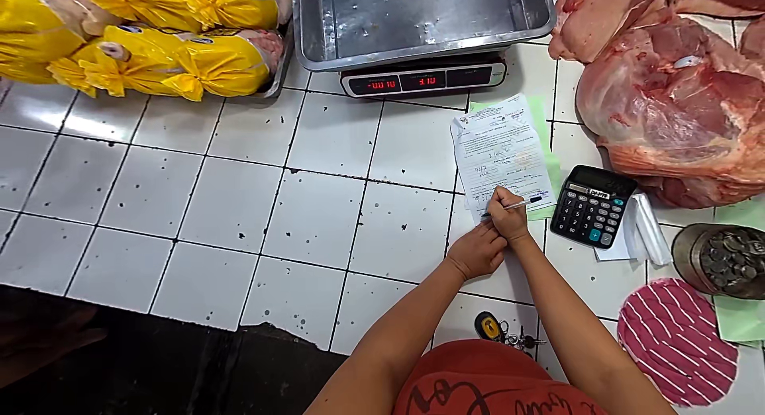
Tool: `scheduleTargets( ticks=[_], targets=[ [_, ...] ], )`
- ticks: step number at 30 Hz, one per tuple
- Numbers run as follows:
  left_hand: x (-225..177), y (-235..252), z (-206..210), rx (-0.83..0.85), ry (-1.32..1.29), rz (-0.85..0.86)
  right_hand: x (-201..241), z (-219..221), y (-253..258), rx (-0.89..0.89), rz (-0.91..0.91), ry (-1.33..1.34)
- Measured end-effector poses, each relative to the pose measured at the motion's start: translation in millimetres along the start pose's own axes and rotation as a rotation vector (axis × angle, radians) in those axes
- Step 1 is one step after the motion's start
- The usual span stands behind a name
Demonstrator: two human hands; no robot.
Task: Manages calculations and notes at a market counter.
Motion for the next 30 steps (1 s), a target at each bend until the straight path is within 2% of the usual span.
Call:
scheduleTargets(
  ticks=[6,10,12,15,20,22,25,30],
  targets=[
    [-1,0,0,-0.029,0.009,-0.006,6,-2,0,0.02,0.012,-0.077],
    [1,1,3,-0.019,0.033,-0.009,2,-9,3,-0.099,0.035,0.2],
    [0,2,2,-0.003,0.03,-0.069,6,-27,-3,-0.104,0.066,0.235],
    [-3,3,-1,-0.024,0.118,-0.177,18,-77,-28,-0.106,0.153,0.002],
    [-4,5,-1,-0.017,0.299,-0.197,1,-158,-71,-0.196,0.557,-0.477],
    [-2,7,-1,0.029,0.304,-0.177,-9,-171,-77,-0.232,0.587,-0.556],
    [-2,6,-1,0.101,0.292,-0.184,-11,-177,-79,-0.159,0.667,-0.563],
    [0,-11,-9,0.13,0.279,-0.202,-9,-179,-81,-0.154,0.636,-0.55]
  ],
)
Point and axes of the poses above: each hand's wrist, its own y-axis towards the middle knuckle, its own z-axis out of the palm, x = y × z, the point moved 2 cm from there along y, towards the middle knuckle, and after that the axes turned 9 degrees about x, right-handed, at the moved point
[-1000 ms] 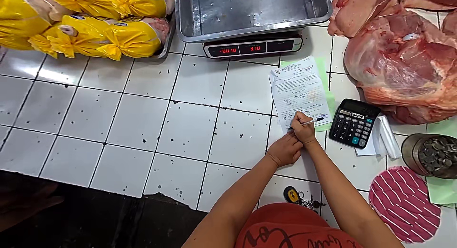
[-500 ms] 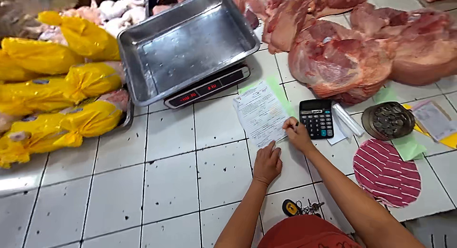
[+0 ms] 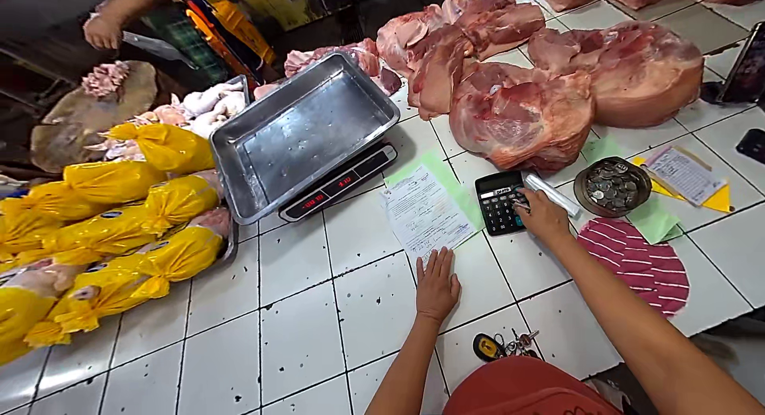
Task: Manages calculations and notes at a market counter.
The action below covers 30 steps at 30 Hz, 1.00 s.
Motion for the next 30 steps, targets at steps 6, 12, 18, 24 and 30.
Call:
scheduleTargets(
  ticks=[6,12,18,24,30],
  targets=[
    [12,-33,-2,0.003,-0.017,0.027,-7,2,5,-0.01,-0.031,-0.009],
    [12,-33,-5,0.039,-0.037,0.015,4,-4,7,0.026,0.001,-0.041],
    [10,-31,-4,0.016,-0.036,0.018,7,-4,6,0.027,0.0,-0.067],
    [10,-32,-1,0.006,-0.026,0.029,7,-4,6,0.065,0.032,-0.05],
    [11,-32,-3,-0.012,-0.034,0.019,7,-7,6,0.047,0.034,-0.043]
  ],
)
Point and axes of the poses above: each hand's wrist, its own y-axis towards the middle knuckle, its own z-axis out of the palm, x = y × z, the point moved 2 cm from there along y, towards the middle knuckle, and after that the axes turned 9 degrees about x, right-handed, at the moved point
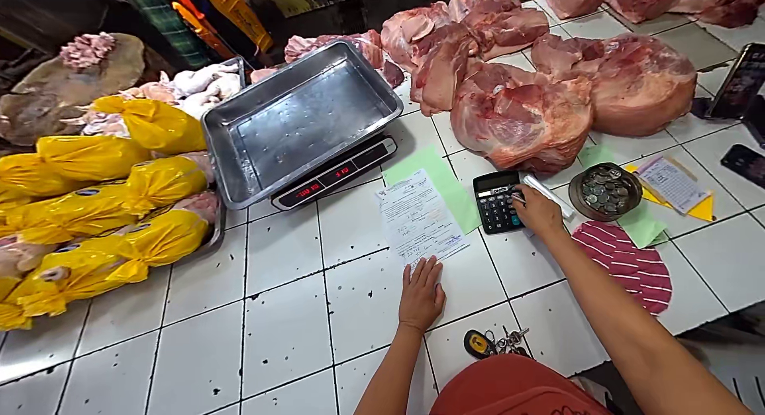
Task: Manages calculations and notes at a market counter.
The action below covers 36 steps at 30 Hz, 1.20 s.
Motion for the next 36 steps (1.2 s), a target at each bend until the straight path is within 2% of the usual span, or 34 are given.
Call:
scheduleTargets(
  ticks=[36],
  targets=[
    [1.2,0.8,-1.0,0.026,-0.027,-0.003,2.0,-6.2,0.6,0.033,0.017,-0.035]
  ],
)
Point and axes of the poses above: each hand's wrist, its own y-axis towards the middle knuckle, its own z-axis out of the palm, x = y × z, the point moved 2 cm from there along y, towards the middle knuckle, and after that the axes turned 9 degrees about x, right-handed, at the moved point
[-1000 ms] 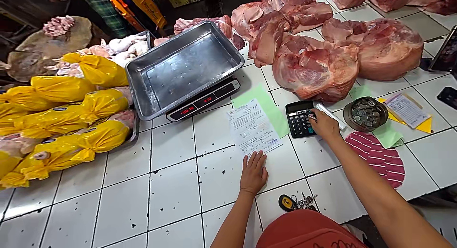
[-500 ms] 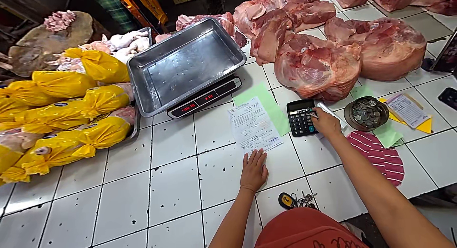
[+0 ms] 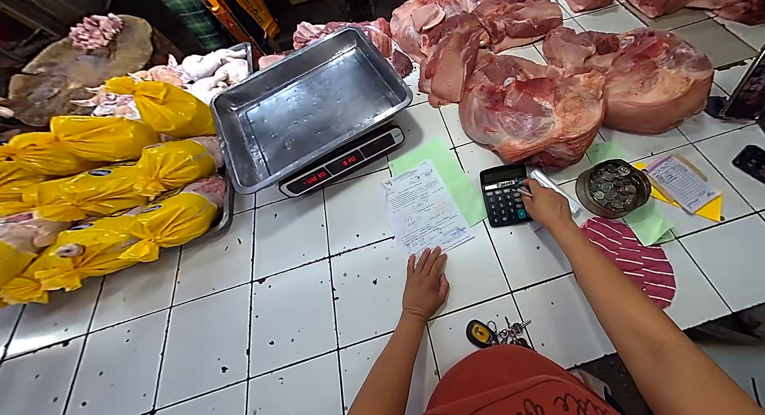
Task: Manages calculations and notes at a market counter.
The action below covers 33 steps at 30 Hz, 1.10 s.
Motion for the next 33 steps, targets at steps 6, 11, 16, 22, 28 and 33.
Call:
scheduleTargets(
  ticks=[6,11,16,22,28,33],
  targets=[
    [-0.4,0.1,-0.8,-0.009,0.014,0.003,-1.5,1.7,1.2,-0.002,0.0,-0.002],
    [-0.9,-0.3,-0.7,-0.006,0.018,0.005,-2.1,5.3,1.1,0.006,0.009,-0.018],
    [-1.3,-0.8,-1.0,-0.007,0.014,0.001,-0.4,3.5,-0.2,-0.004,0.01,-0.003],
    [-0.3,0.2,-0.8,-0.003,0.008,0.003,1.2,0.3,-0.1,0.014,0.018,-0.009],
    [-0.2,0.0,-0.8,-0.003,0.0,0.0,2.7,2.4,-1.8,0.018,0.028,0.011],
    [0.3,0.1,0.2,-0.008,0.005,-0.001,2.9,4.3,-0.4,0.022,0.03,-0.004]
  ],
)
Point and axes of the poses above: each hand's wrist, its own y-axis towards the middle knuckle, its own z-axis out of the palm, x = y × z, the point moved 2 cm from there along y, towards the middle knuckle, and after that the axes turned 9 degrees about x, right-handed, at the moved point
